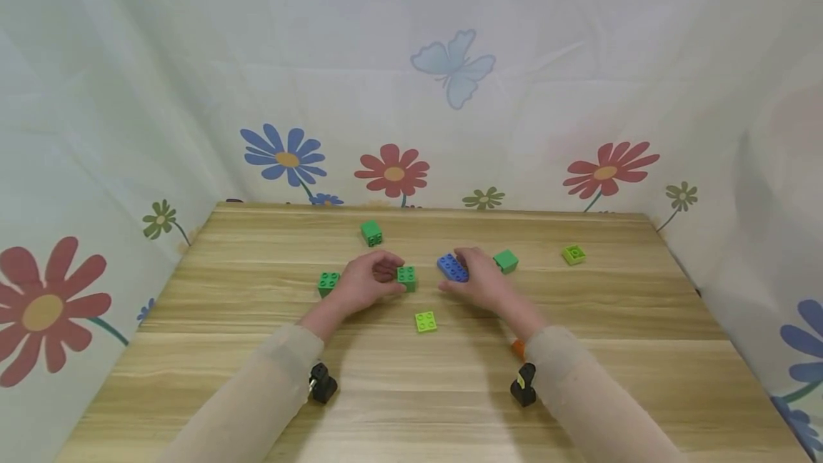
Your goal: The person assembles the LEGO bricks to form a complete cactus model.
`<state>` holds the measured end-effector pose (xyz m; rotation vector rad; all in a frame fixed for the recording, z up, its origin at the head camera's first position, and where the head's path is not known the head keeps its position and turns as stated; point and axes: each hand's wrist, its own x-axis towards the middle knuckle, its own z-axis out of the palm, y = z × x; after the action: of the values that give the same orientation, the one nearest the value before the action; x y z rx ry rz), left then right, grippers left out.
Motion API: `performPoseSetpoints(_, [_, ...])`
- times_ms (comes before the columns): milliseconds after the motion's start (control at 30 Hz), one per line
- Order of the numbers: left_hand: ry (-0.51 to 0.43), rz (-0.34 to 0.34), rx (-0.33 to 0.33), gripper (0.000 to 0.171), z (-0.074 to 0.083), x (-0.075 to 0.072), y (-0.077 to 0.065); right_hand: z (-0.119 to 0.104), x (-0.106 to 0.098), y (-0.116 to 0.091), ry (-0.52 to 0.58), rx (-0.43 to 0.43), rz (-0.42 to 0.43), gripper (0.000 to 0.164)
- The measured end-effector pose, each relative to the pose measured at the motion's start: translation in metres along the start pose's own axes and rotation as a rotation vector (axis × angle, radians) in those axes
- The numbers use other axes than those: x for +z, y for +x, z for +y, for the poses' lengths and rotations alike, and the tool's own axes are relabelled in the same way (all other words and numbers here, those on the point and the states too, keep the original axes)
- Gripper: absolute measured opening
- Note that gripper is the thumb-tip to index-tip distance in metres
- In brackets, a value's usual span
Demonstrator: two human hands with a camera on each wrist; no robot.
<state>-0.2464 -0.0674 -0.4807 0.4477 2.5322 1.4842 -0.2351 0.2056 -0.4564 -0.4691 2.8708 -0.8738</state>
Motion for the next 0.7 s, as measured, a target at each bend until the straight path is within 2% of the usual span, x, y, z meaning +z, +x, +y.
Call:
performPoseSetpoints(333, [-0.015,-0.002,-0.002,0.037,-0.0029,0.0013,-0.0006,0.0043,0.0046,-0.0026,0.02,0.016,0.036,0.077])
performPoseSetpoints(700, [-0.035,-0.013,-0.002,0.036,-0.0044,-0.0014,-0.0002,0.0089,0.0061,-0.0013,0.026,-0.049,0.042,0.063])
